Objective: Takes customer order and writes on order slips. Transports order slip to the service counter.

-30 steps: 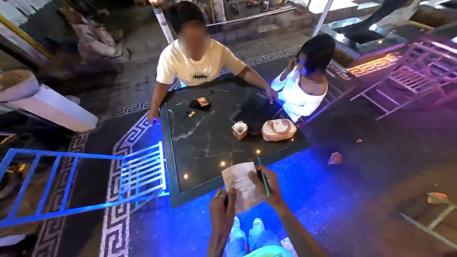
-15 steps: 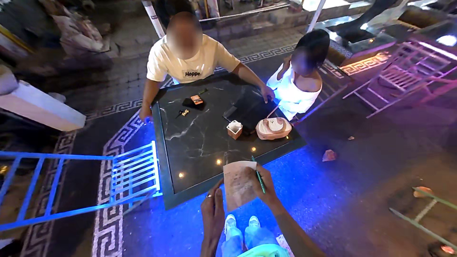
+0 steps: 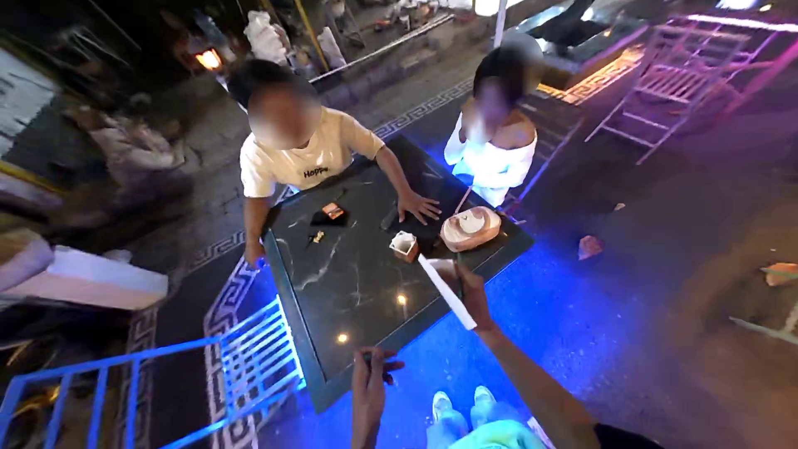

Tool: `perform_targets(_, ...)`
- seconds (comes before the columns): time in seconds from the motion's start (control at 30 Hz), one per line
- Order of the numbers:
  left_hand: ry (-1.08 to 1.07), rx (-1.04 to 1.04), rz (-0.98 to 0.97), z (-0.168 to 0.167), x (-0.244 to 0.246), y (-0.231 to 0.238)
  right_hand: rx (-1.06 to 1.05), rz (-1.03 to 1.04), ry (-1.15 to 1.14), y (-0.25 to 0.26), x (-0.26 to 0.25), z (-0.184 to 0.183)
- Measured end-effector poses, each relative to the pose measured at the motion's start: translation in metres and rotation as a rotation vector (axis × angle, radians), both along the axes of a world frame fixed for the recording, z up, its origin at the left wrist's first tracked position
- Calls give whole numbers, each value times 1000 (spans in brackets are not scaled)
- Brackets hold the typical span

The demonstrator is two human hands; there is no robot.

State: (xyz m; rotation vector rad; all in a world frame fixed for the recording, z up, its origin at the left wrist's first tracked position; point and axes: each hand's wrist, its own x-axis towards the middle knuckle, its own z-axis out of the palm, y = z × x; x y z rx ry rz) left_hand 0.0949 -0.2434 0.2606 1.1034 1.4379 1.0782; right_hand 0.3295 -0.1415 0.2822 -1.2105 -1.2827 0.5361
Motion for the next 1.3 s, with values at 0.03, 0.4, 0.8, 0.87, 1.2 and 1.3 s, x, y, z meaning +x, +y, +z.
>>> perform_targets(0.03, 19, 2, -25, 5, -4, 14, 6, -30, -34, 12, 6, 1)
perform_targets(0.4, 354, -58, -130, -35, -56, 296, -172, -286, -364, 174, -15, -7)
perform_targets(0.8, 838, -41, -396, -184, -19, 515, -546, -481, -517, 295, -64, -98)
perform_targets(0.87, 867, -17, -395, -192, -10, 530, -536, -483, -462, 313, -52, -115)
perform_targets(1.2, 962, 225, -563, -208, 22, 600, -831, -388, -536, 415, -36, -199)
perform_targets(1.3, 994, 167, -642, -221, 41, 609, -785, -380, -505, 423, -40, -234)
